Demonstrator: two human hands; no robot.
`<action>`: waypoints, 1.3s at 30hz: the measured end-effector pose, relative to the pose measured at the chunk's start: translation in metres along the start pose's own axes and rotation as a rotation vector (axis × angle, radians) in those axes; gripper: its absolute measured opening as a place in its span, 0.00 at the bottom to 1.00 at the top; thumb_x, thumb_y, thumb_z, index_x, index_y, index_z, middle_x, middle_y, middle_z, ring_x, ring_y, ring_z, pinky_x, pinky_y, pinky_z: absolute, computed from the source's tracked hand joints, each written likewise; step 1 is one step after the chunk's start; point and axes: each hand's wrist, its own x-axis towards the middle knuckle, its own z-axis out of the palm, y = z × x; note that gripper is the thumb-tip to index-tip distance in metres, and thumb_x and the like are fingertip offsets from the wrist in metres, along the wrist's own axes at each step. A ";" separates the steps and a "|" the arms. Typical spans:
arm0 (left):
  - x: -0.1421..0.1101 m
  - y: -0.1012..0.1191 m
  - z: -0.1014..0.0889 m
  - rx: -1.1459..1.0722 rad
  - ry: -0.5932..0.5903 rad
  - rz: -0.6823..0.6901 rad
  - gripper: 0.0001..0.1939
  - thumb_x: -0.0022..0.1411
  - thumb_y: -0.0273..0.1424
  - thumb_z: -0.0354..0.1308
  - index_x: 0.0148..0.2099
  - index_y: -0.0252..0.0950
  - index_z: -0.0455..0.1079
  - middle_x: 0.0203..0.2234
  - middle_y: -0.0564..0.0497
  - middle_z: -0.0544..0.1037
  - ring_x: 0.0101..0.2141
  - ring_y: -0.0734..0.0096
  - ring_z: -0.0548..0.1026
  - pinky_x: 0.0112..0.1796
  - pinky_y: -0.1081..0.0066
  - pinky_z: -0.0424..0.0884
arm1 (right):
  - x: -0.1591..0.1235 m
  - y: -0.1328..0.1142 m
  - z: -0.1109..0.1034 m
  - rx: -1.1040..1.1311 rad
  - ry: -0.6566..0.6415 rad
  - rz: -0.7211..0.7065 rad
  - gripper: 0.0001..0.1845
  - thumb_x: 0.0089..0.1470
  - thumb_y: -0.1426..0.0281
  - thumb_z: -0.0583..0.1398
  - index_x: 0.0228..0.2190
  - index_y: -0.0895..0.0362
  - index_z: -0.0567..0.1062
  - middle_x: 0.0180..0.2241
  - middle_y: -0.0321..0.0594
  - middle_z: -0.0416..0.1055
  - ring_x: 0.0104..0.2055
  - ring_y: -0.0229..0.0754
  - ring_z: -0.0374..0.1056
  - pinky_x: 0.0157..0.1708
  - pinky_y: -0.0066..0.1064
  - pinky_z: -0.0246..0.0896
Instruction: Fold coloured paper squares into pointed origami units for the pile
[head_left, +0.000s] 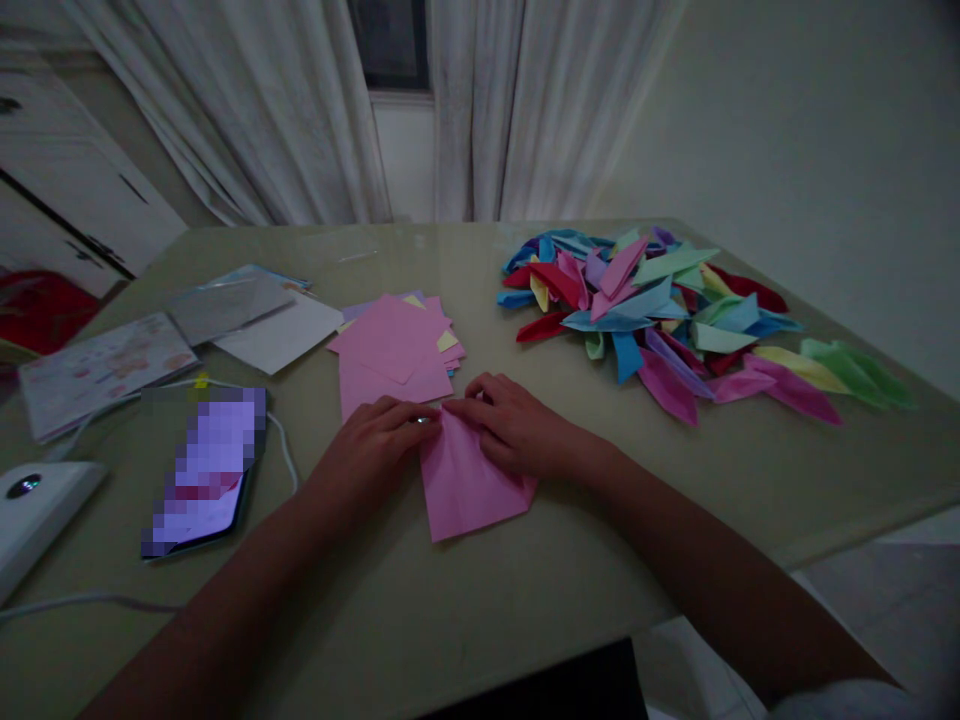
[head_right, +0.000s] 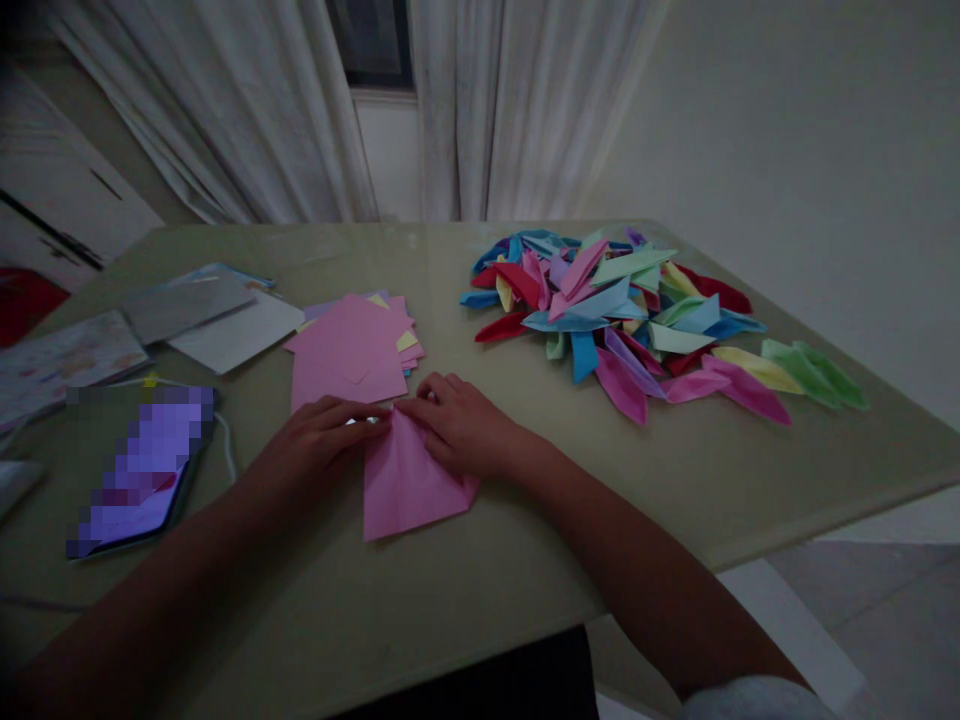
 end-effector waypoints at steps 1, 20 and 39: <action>0.000 0.000 -0.001 0.000 -0.014 0.000 0.18 0.71 0.19 0.59 0.56 0.39 0.81 0.56 0.44 0.84 0.52 0.49 0.80 0.47 0.52 0.74 | 0.000 0.000 0.000 -0.001 0.000 0.001 0.29 0.65 0.75 0.58 0.66 0.61 0.71 0.56 0.56 0.69 0.56 0.54 0.65 0.61 0.50 0.63; 0.000 0.032 -0.021 0.058 -0.127 -0.142 0.17 0.76 0.36 0.53 0.39 0.42 0.82 0.29 0.47 0.84 0.32 0.56 0.79 0.36 0.58 0.70 | 0.001 -0.005 -0.001 -0.069 -0.026 0.035 0.28 0.67 0.72 0.59 0.66 0.57 0.73 0.56 0.55 0.68 0.56 0.55 0.64 0.60 0.49 0.62; 0.000 0.014 -0.002 -0.004 0.075 -0.300 0.13 0.76 0.39 0.55 0.51 0.37 0.77 0.45 0.41 0.80 0.45 0.49 0.76 0.47 0.52 0.71 | 0.001 -0.009 -0.006 -0.130 0.042 0.030 0.12 0.70 0.65 0.61 0.47 0.59 0.82 0.47 0.50 0.76 0.46 0.48 0.69 0.47 0.39 0.62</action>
